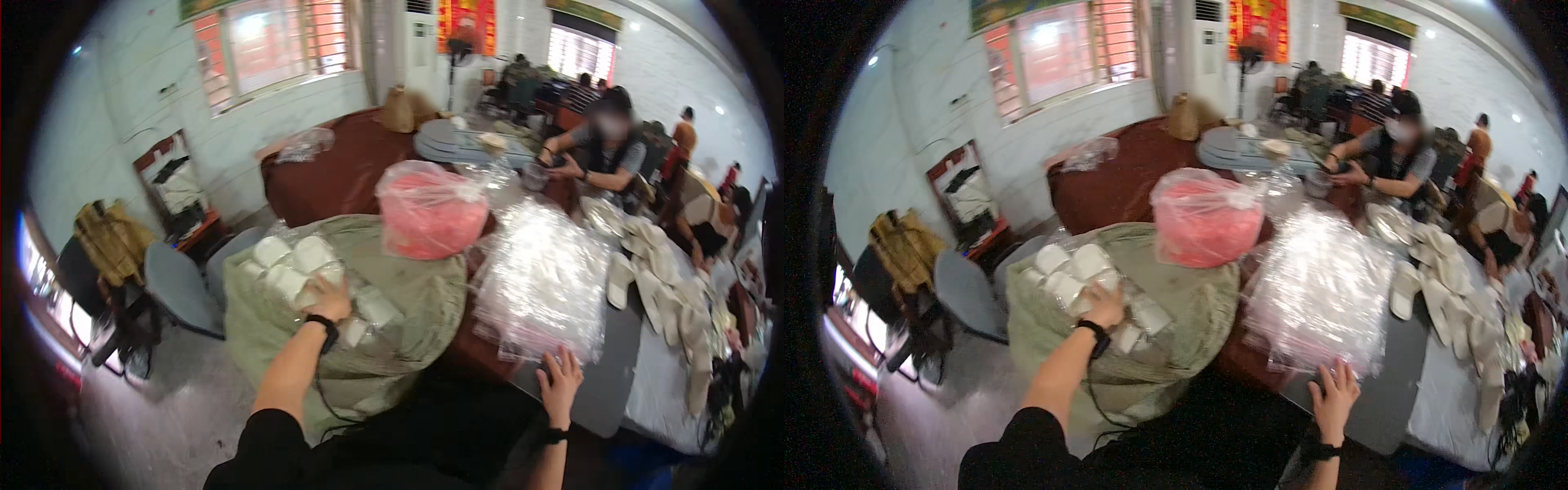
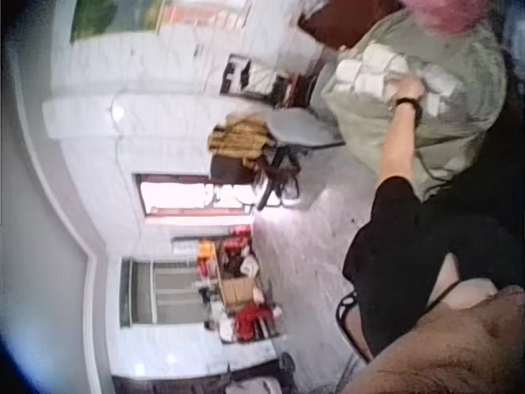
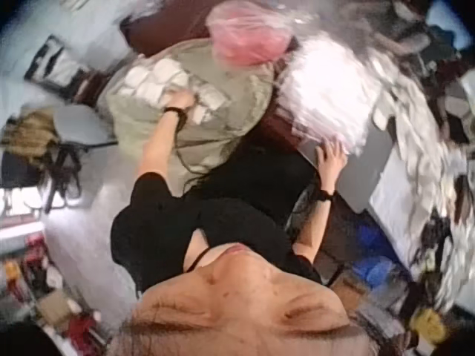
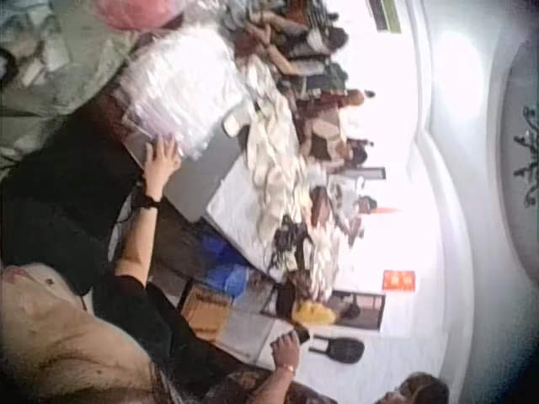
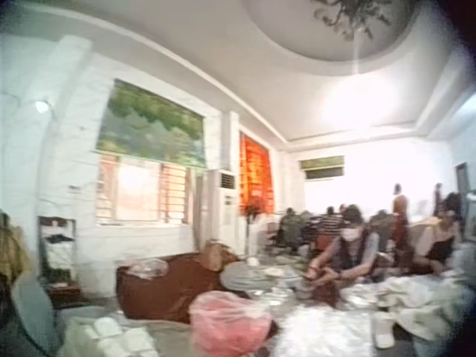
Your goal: Pairs of white slippers are placed into clear plastic bags for packaging.
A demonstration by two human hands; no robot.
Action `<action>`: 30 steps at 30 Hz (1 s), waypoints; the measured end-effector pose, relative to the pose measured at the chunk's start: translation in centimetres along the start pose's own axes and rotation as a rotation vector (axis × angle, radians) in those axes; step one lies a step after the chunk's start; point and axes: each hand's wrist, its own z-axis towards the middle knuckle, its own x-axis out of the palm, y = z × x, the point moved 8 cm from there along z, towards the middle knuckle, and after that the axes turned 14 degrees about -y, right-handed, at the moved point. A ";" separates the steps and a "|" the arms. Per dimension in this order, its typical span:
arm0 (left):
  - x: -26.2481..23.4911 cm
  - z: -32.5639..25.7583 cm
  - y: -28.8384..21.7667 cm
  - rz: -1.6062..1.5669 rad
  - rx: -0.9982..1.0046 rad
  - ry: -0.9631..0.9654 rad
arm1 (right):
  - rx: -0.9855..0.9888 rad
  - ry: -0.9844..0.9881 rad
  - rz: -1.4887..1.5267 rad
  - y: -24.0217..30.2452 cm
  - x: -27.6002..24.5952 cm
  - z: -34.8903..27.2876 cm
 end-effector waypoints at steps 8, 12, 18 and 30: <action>2.3 -7.5 0.2 0.165 0.502 -0.025 | -0.002 0.013 0.002 0.5 0.9 -0.3; 1.7 -13.8 -1.4 0.043 0.707 -0.019 | -0.002 -0.050 -0.022 0.7 -1.1 0.3; 4.3 -7.6 3.3 -0.163 0.511 0.138 | -0.055 -0.041 -0.019 1.8 0.8 0.7; 1.7 -5.6 1.6 0.106 0.370 0.088 | -0.060 -0.134 0.002 1.9 -0.1 -0.1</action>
